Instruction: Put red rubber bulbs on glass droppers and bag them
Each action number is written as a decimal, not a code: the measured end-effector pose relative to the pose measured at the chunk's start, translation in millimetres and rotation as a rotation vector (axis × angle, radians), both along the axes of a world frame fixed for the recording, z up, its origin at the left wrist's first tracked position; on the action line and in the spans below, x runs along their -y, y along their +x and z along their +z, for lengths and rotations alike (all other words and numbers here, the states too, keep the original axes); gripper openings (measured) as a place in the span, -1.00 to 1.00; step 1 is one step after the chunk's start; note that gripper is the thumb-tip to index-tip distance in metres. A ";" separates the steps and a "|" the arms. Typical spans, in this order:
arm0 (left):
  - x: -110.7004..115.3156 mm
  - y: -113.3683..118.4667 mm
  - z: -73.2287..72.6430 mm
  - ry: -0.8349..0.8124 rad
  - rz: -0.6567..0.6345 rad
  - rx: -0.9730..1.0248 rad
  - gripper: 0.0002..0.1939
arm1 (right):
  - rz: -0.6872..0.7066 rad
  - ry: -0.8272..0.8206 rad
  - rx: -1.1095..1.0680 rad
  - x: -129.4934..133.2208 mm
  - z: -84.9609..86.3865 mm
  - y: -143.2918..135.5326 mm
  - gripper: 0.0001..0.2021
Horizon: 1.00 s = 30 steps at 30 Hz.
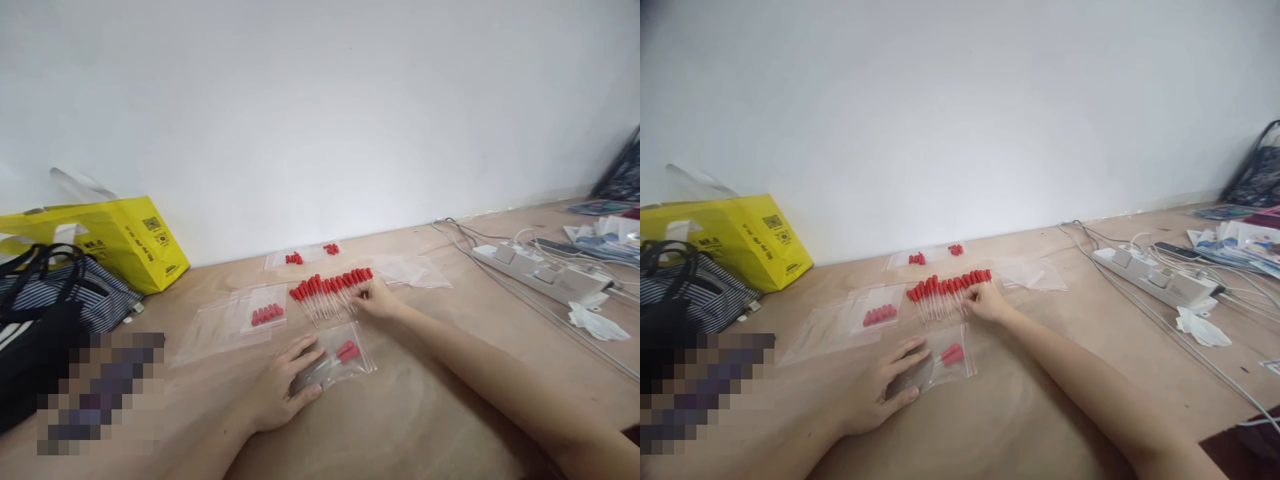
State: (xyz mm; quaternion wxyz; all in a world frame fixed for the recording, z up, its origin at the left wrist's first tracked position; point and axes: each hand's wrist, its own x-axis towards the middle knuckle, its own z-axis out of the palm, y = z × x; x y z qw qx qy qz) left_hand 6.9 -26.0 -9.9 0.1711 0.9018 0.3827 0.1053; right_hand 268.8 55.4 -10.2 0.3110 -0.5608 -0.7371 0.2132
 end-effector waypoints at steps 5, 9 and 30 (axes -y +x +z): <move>-3.0 -7.6 -3.4 0.037 0.027 0.071 -0.57 | -0.231 0.024 0.078 -39.7 5.9 -30.7 -0.78; -4.9 -11.5 -3.5 0.031 0.004 0.073 -0.59 | -0.296 0.001 0.127 -49.6 5.2 -47.6 -0.75; -0.2 -6.5 0.2 0.006 0.075 0.014 -0.56 | -0.256 0.044 -0.686 5.0 3.5 7.9 -0.69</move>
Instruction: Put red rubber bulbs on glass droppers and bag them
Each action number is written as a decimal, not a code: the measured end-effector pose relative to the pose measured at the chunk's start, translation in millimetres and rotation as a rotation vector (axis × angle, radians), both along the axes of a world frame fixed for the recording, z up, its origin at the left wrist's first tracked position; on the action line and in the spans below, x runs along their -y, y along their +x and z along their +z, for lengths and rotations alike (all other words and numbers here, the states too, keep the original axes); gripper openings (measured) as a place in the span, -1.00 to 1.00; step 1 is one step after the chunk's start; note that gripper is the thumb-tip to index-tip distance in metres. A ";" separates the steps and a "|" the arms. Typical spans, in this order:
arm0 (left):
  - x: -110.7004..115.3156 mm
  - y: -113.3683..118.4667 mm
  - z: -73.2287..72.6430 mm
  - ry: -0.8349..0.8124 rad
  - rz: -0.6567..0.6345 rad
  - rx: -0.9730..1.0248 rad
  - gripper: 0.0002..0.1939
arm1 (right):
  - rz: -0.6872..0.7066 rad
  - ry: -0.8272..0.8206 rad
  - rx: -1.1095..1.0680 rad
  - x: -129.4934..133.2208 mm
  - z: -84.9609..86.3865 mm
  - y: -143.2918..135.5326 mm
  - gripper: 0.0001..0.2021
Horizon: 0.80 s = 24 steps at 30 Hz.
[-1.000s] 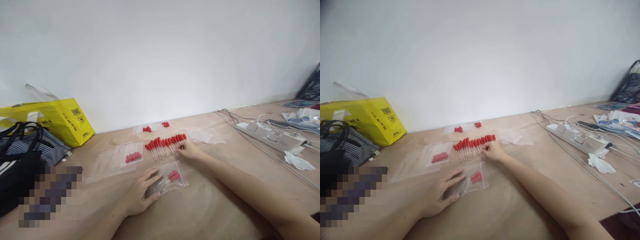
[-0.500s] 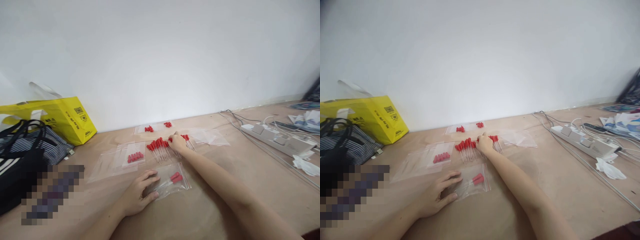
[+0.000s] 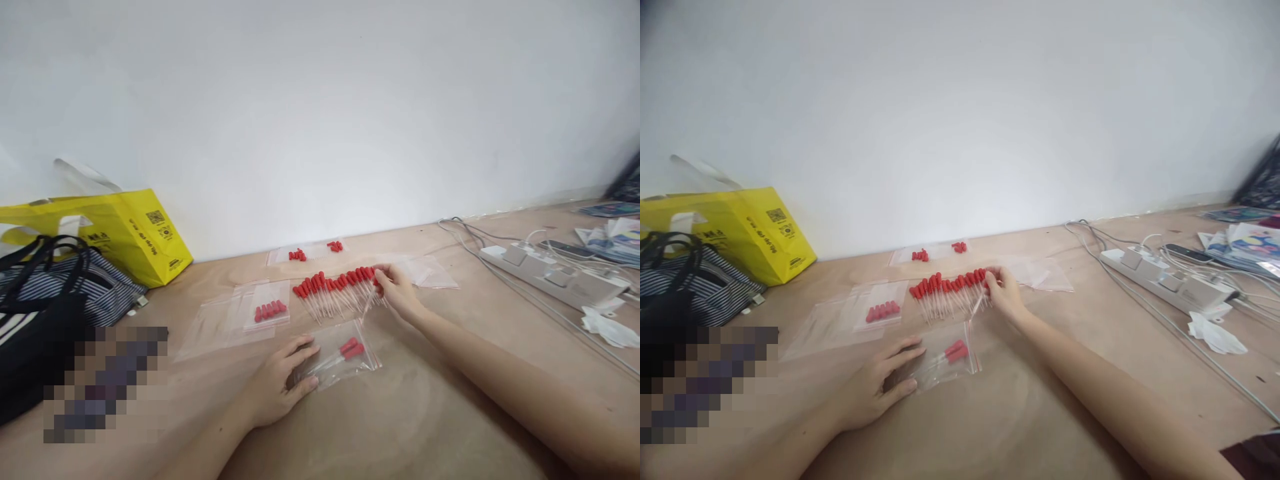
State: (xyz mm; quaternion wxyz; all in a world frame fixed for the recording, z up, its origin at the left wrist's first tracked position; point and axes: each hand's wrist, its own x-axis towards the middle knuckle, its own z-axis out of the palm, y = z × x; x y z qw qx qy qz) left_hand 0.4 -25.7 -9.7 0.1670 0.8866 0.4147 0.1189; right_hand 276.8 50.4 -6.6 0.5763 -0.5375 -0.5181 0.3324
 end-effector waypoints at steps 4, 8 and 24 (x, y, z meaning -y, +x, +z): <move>-0.7 1.8 -4.1 0.032 0.016 -0.013 -0.55 | 0.063 -0.029 -0.255 39.1 -9.7 12.3 -0.64; -0.3 3.0 -4.7 0.062 0.024 -0.038 -0.55 | 0.055 -0.116 -0.377 58.7 -16.0 8.7 -0.58; 0.3 5.5 0.5 0.083 0.043 -0.086 -0.51 | 0.092 -0.119 -0.343 59.4 -14.4 22.2 -0.63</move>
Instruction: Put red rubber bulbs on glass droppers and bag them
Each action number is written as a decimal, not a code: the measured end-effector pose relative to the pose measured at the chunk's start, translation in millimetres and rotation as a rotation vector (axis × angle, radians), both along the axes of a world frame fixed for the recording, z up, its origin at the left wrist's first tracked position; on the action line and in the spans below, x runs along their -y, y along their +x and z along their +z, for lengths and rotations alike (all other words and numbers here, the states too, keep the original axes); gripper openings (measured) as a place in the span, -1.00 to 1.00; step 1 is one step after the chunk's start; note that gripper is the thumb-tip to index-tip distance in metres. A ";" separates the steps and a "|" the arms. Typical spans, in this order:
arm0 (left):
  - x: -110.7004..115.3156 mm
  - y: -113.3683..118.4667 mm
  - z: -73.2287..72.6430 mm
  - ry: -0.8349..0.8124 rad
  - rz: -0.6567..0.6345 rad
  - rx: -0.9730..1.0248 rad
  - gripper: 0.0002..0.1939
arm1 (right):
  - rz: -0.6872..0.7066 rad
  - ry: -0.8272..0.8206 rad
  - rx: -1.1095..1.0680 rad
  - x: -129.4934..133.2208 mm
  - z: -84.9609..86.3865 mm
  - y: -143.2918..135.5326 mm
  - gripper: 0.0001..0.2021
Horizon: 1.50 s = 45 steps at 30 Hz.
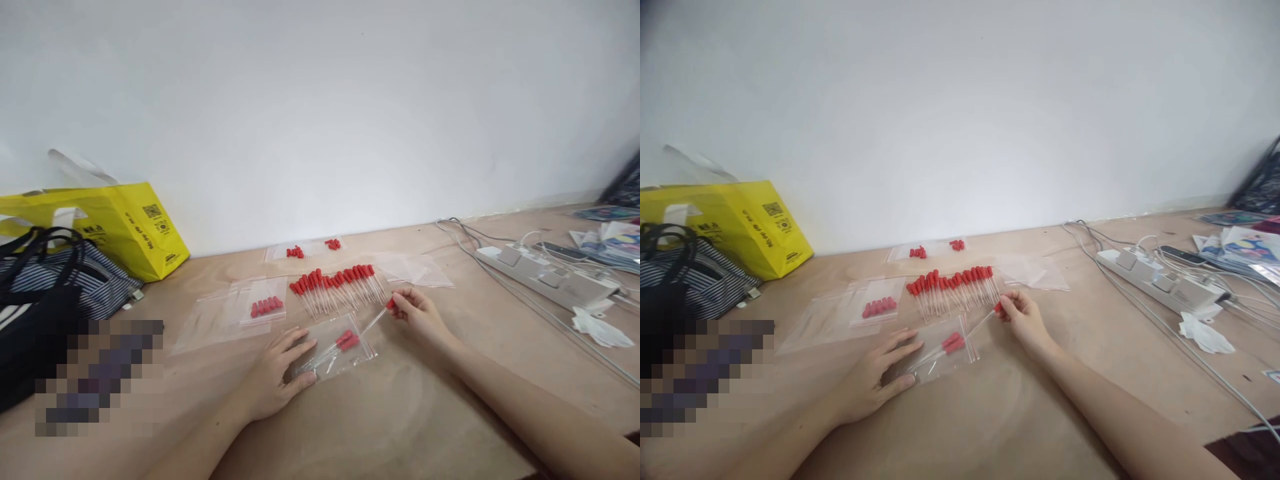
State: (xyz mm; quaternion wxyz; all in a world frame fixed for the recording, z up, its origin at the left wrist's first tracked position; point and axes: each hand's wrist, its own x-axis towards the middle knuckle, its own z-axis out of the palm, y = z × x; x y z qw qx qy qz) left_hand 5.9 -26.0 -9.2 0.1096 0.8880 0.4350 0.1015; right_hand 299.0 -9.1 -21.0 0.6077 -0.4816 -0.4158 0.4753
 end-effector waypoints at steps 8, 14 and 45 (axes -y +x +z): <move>1.9 3.1 4.9 -0.045 0.014 -0.030 -0.51 | 0.003 -0.001 0.030 -5.1 -5.0 11.5 -0.65; 3.1 5.1 7.6 -0.046 0.017 -0.019 -0.51 | 0.121 -0.100 -0.068 6.2 -3.2 -6.5 -0.66; 0.9 4.1 4.7 -0.018 -0.003 0.036 -0.52 | 0.404 0.111 0.525 7.6 -11.3 -30.7 -0.79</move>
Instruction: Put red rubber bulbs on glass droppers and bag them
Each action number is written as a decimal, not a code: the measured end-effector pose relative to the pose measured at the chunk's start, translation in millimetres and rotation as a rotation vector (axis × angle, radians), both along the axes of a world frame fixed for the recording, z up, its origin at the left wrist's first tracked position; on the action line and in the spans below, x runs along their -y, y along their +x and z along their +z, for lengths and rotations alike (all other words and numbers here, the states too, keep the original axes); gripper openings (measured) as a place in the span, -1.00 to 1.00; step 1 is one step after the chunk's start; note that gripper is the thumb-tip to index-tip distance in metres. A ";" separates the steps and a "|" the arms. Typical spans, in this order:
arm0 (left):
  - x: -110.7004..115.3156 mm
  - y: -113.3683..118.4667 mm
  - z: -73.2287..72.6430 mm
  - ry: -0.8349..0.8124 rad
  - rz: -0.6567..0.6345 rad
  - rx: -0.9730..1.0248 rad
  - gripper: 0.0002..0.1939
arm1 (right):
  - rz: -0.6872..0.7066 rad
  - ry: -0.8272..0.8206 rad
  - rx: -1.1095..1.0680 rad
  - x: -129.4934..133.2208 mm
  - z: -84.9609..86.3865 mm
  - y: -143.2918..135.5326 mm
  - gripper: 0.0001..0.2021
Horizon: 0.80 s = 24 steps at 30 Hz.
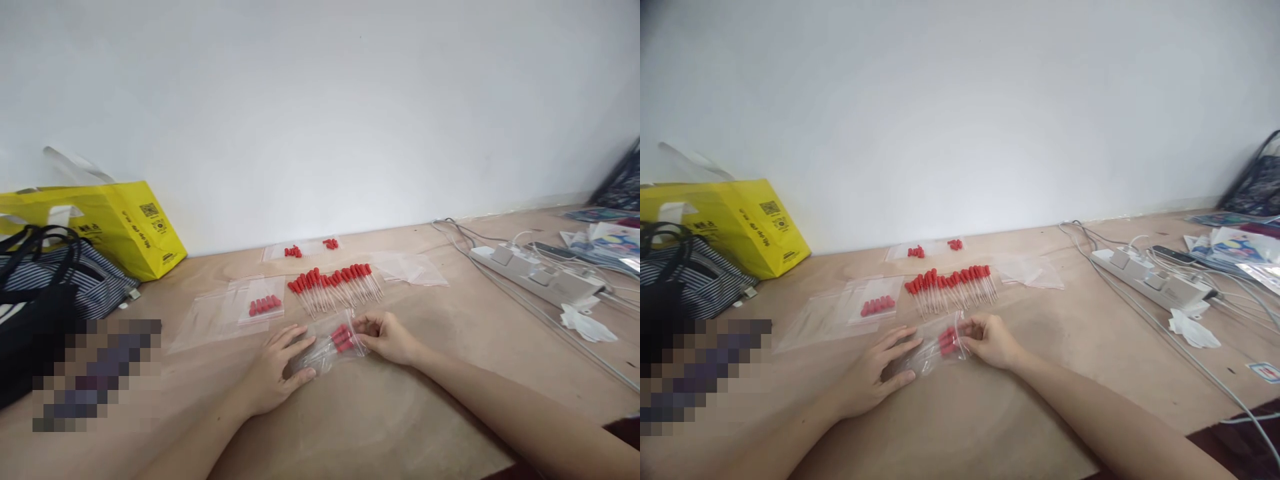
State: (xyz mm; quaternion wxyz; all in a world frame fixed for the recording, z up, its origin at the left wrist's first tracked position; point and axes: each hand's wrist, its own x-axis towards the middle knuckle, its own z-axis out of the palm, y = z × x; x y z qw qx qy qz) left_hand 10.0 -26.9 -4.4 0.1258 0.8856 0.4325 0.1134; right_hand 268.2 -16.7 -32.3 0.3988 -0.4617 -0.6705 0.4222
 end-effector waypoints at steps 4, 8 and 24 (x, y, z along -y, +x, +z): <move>-0.3 -0.5 0.2 -0.009 -0.003 -0.016 -0.51 | 0.084 -0.047 0.045 -4.6 0.2 5.1 -0.71; 0.2 1.3 2.9 -0.015 0.006 -0.024 -0.52 | 0.113 0.026 0.086 -6.8 3.5 2.0 -0.86; -1.0 -0.4 2.7 0.001 -0.007 -0.047 -0.52 | -0.423 0.120 0.535 -92.8 39.1 -9.0 -0.86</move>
